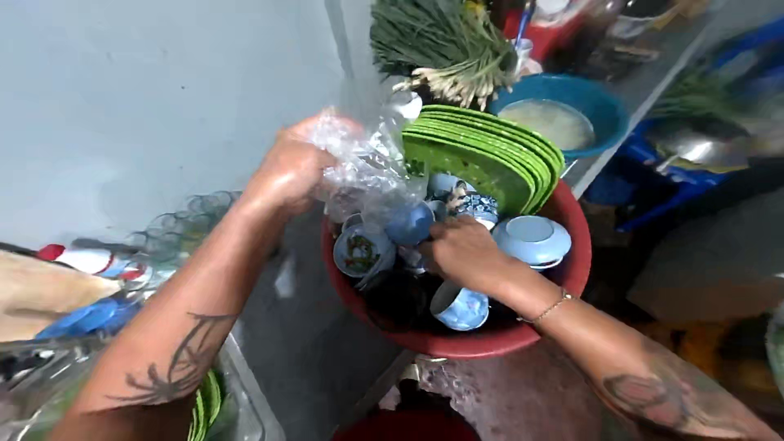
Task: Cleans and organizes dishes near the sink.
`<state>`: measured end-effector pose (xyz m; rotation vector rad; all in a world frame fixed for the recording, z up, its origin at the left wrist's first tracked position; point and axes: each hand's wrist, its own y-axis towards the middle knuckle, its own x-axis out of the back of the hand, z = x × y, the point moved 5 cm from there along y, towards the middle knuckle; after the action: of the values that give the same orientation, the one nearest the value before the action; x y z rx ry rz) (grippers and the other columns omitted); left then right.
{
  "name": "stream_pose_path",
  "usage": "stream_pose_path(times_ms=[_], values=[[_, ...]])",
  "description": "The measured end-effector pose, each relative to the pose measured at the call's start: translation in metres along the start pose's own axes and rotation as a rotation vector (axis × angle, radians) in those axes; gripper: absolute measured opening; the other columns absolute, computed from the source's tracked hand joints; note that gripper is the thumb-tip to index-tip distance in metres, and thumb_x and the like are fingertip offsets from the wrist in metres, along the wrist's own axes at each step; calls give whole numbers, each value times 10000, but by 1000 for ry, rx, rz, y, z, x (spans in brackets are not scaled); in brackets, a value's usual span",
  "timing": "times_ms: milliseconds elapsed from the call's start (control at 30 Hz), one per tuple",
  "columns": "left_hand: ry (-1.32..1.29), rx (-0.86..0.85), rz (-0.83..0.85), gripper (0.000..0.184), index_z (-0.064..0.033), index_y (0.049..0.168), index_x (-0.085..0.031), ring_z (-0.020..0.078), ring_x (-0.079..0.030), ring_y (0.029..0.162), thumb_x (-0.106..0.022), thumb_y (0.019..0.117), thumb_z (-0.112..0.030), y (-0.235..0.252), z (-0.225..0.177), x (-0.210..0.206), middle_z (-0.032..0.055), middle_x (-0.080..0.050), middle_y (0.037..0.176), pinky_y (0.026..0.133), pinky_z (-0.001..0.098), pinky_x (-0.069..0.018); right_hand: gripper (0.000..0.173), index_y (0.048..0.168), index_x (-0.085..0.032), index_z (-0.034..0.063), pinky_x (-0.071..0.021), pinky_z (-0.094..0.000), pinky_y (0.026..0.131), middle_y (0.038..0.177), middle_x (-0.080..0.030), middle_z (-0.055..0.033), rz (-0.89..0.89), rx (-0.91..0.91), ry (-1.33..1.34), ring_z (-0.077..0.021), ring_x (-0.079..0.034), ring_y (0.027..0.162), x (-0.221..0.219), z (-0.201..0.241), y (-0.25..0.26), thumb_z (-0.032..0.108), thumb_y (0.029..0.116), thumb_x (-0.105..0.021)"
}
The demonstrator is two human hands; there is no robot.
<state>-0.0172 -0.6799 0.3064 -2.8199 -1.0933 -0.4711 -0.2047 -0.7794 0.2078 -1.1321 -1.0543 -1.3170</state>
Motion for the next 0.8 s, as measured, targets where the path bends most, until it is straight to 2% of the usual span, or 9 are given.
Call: stream_pose_path(times_ms=[100,200,300,400,467,533,600,733,800], values=[[11,145,-127,291,-59,1162,-608,70,-671,787,-531,907,58,-12,15,13,3,-678,947,698,278,-594,136,1054,-764,103,-519,-609,668,855,-707,-197,126,-16,-60,-428,-693,815,1,15,5,164,947,-710],[-111,166,-80,139,-83,1081,-582,68,-669,754,-526,963,-35,-23,20,14,-22,-673,875,689,272,-593,116,1019,-751,39,-525,-592,653,833,-695,-214,223,-28,-131,-435,-689,805,-5,23,11,33,937,-670],[-124,173,-23,196,-78,1190,-592,77,-695,809,-571,1032,-193,-32,16,13,-12,-706,932,738,281,-609,113,1002,-749,21,-502,-656,683,865,-702,-241,187,-3,-15,-484,-685,852,12,12,12,57,945,-659],[3,118,-18,172,-89,1173,-633,29,-680,772,-602,1015,-149,-40,8,14,-46,-706,922,689,233,-595,125,995,-746,9,-487,-721,716,878,-707,-252,25,52,190,-503,-686,872,58,-6,8,56,956,-638],[-5,16,55,264,-82,1234,-621,19,-680,821,-646,971,-82,-46,1,7,-43,-707,990,721,224,-597,124,958,-733,-3,-519,-629,717,867,-707,-194,-151,108,321,-378,-688,811,88,-15,8,58,973,-627],[-45,-135,211,597,-74,1477,-466,26,-666,989,-683,922,-71,-50,-10,-8,-8,-671,1198,847,218,-581,133,933,-706,29,-538,-366,687,806,-662,-58,-284,95,450,-127,-623,714,112,-12,13,118,994,-629],[-66,-257,320,782,-34,1562,-300,21,-634,1106,-717,902,-70,-52,-24,-25,29,-615,1311,952,203,-548,68,897,-686,67,-518,-175,643,762,-630,57,-380,104,628,39,-580,663,127,1,24,92,949,-649],[-60,-220,101,257,-22,1152,-639,4,-677,853,-704,905,8,-45,-40,-20,-26,-710,953,779,205,-584,194,1128,-621,63,-564,-166,797,935,-692,103,-417,187,925,52,-658,843,149,24,38,-22,963,-565],[22,-280,13,193,-25,1151,-672,8,-683,863,-624,965,-12,-40,-39,3,-17,-719,980,792,218,-594,301,1268,-553,19,-592,-231,855,1021,-731,43,-477,199,901,-14,-704,914,152,20,40,-28,971,-528]])
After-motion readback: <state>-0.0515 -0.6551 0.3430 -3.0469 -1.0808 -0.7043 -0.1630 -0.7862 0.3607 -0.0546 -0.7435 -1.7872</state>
